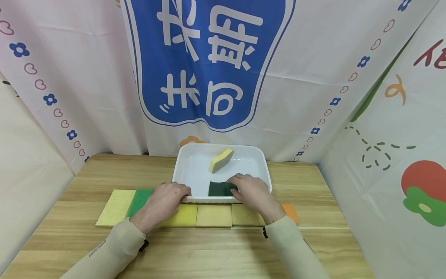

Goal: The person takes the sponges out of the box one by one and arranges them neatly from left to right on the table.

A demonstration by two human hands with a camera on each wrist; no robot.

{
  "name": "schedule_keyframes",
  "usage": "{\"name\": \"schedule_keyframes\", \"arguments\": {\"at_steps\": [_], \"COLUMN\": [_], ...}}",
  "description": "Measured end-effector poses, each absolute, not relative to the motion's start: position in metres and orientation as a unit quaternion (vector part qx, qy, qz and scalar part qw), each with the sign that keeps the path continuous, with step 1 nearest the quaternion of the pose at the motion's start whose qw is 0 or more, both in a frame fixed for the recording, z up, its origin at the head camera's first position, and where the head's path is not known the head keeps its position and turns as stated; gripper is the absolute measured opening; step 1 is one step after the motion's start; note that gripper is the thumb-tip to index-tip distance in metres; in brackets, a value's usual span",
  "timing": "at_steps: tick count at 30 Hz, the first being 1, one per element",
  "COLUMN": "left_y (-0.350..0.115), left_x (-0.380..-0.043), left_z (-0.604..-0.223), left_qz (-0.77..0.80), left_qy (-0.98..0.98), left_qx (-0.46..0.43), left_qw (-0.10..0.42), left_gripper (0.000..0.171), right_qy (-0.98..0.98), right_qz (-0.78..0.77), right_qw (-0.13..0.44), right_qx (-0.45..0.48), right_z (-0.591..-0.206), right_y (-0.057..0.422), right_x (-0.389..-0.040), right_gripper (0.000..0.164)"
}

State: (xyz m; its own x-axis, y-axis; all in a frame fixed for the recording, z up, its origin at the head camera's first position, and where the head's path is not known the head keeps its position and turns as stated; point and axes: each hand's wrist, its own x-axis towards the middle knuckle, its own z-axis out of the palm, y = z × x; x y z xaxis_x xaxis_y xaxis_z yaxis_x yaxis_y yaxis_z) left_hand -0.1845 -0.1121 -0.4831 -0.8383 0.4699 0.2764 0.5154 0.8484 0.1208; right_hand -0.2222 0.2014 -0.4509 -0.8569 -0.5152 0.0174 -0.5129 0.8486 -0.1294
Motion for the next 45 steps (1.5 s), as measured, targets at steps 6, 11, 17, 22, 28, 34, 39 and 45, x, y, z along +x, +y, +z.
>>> {"name": "schedule_keyframes", "arguments": {"at_steps": [6, 11, 17, 22, 28, 34, 39, 45], "left_y": [-0.113, -0.113, -0.113, -0.113, -0.113, -0.113, -0.113, -0.113], "left_x": [-0.185, -0.185, -0.185, -0.186, -0.186, -0.187, -0.187, -0.187], "left_z": [-0.483, -0.484, -0.484, -0.484, -0.484, -0.486, -0.487, -0.487], "left_qz": [-0.097, -0.101, -0.098, -0.095, -0.098, -0.105, -0.103, -0.102], "left_qy": [-0.953, -0.952, -0.952, -0.952, -0.952, -0.952, -0.952, -0.953], "left_qx": [-0.260, -0.261, -0.263, -0.264, -0.262, -0.260, -0.260, -0.260], "left_qw": [0.121, 0.122, 0.123, 0.125, 0.124, 0.121, 0.122, 0.121], "left_gripper": [0.022, 0.021, 0.020, 0.020, 0.020, 0.022, 0.022, 0.023], "right_qy": [0.960, 0.959, 0.958, 0.958, 0.957, 0.954, 0.950, 0.946], "right_qz": [-0.083, -0.102, -0.109, -0.109, -0.110, -0.100, -0.101, -0.106], "right_qw": [0.033, 0.056, 0.084, 0.097, 0.106, 0.124, 0.147, 0.168], "right_qx": [-0.266, -0.260, -0.253, -0.247, -0.246, -0.254, -0.255, -0.255], "right_z": [-0.456, -0.460, -0.462, -0.463, -0.464, -0.464, -0.463, -0.462], "right_y": [0.198, 0.193, 0.186, 0.182, 0.181, 0.180, 0.180, 0.178], "right_x": [-0.234, -0.241, -0.248, -0.250, -0.252, -0.256, -0.261, -0.267], "right_gripper": [0.032, 0.032, 0.031, 0.030, 0.032, 0.034, 0.041, 0.048]}}
